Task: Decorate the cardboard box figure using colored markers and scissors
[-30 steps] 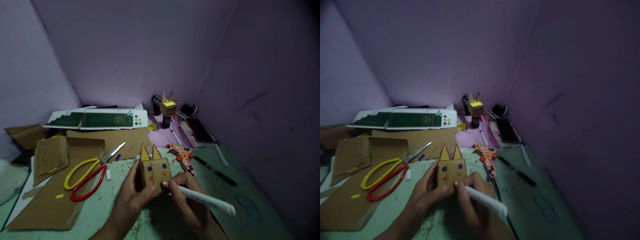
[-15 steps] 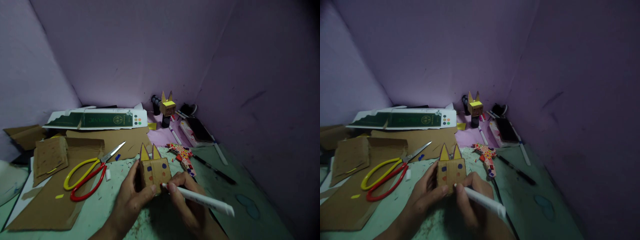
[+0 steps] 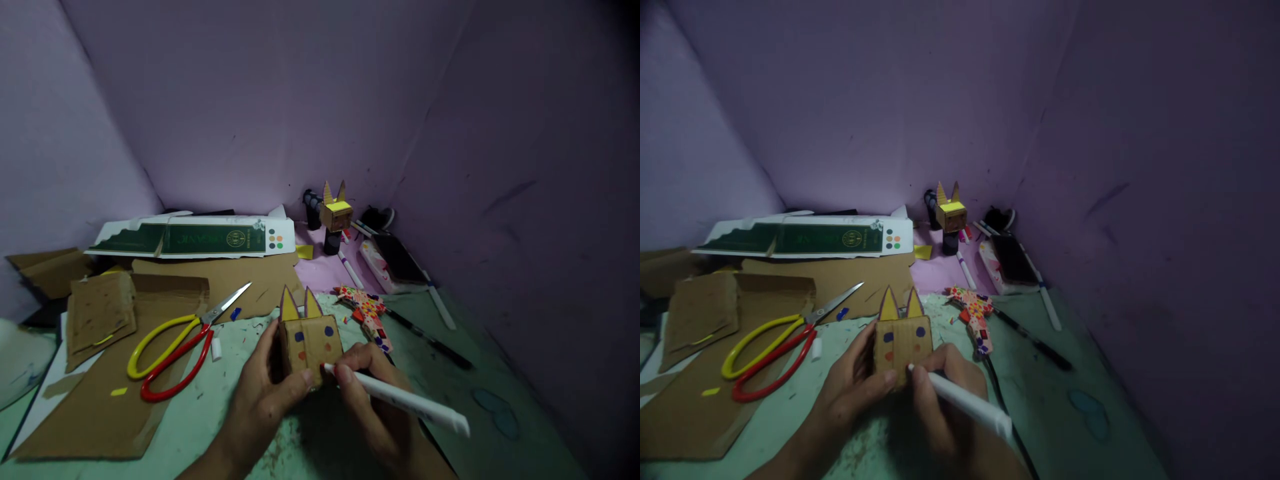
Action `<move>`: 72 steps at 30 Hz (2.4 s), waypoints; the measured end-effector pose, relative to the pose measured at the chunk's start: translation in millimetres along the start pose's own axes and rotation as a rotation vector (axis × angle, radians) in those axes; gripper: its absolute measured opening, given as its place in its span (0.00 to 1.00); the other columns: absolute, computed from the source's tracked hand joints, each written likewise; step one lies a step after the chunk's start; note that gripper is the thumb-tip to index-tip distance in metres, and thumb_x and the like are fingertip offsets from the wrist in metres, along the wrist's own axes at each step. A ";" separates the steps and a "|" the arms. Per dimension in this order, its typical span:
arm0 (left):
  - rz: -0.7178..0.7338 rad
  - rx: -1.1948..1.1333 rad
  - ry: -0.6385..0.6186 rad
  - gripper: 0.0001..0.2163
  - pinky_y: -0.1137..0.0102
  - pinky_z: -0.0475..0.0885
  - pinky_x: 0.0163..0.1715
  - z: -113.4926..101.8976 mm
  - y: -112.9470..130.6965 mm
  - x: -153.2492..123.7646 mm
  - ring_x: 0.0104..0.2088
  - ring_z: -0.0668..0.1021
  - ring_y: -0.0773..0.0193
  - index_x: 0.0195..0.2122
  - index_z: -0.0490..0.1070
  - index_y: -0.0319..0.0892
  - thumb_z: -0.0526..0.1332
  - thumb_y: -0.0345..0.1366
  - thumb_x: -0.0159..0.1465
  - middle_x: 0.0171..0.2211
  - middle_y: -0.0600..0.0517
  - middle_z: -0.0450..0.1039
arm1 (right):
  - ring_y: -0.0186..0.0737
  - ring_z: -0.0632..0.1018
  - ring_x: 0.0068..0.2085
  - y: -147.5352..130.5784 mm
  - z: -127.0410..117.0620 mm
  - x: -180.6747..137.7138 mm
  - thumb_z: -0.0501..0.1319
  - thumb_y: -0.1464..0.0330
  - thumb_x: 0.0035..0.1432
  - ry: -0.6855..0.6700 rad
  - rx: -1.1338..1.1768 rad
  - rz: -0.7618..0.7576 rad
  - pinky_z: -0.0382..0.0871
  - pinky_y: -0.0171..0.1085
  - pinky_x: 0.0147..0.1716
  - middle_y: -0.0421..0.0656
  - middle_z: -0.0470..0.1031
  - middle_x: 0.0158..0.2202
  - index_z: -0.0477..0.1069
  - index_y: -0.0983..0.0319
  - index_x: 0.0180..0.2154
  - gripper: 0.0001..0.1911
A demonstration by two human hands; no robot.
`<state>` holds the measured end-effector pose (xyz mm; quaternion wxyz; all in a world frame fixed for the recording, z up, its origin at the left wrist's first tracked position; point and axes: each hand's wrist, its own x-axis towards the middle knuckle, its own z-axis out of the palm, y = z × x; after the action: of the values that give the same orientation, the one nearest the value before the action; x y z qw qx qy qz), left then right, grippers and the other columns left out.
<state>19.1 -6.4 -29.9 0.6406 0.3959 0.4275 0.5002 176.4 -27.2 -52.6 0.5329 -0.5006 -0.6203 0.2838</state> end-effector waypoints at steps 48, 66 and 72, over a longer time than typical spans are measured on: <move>-0.001 -0.009 -0.047 0.43 0.55 0.68 0.58 -5.7 -6.7 2.4 0.59 0.73 0.42 0.66 0.52 0.37 0.71 0.40 0.53 0.61 0.39 0.70 | 0.36 0.67 0.23 -1.9 1.9 0.2 0.57 0.61 0.66 0.106 0.089 0.016 0.56 0.37 0.25 0.35 0.67 0.21 0.67 0.57 0.29 0.13; -0.039 -0.015 -0.020 0.42 0.55 0.70 0.58 -4.3 -3.9 1.0 0.59 0.73 0.41 0.65 0.57 0.41 0.73 0.41 0.51 0.59 0.41 0.73 | 0.34 0.65 0.22 -5.3 1.9 6.6 0.59 0.63 0.63 0.239 0.119 0.044 0.54 0.36 0.24 0.34 0.65 0.20 0.66 0.58 0.27 0.12; -0.025 -0.024 -0.016 0.43 0.53 0.67 0.60 -5.3 -7.1 1.8 0.60 0.71 0.39 0.66 0.55 0.40 0.73 0.41 0.51 0.61 0.39 0.70 | 0.35 0.67 0.22 -6.8 -1.8 5.9 0.59 0.60 0.64 0.192 0.084 0.041 0.57 0.36 0.24 0.34 0.65 0.20 0.65 0.58 0.27 0.14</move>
<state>16.5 -5.5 -38.5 0.6550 0.3865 0.4213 0.4941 176.3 -24.4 -43.9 0.6045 -0.5151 -0.5437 0.2713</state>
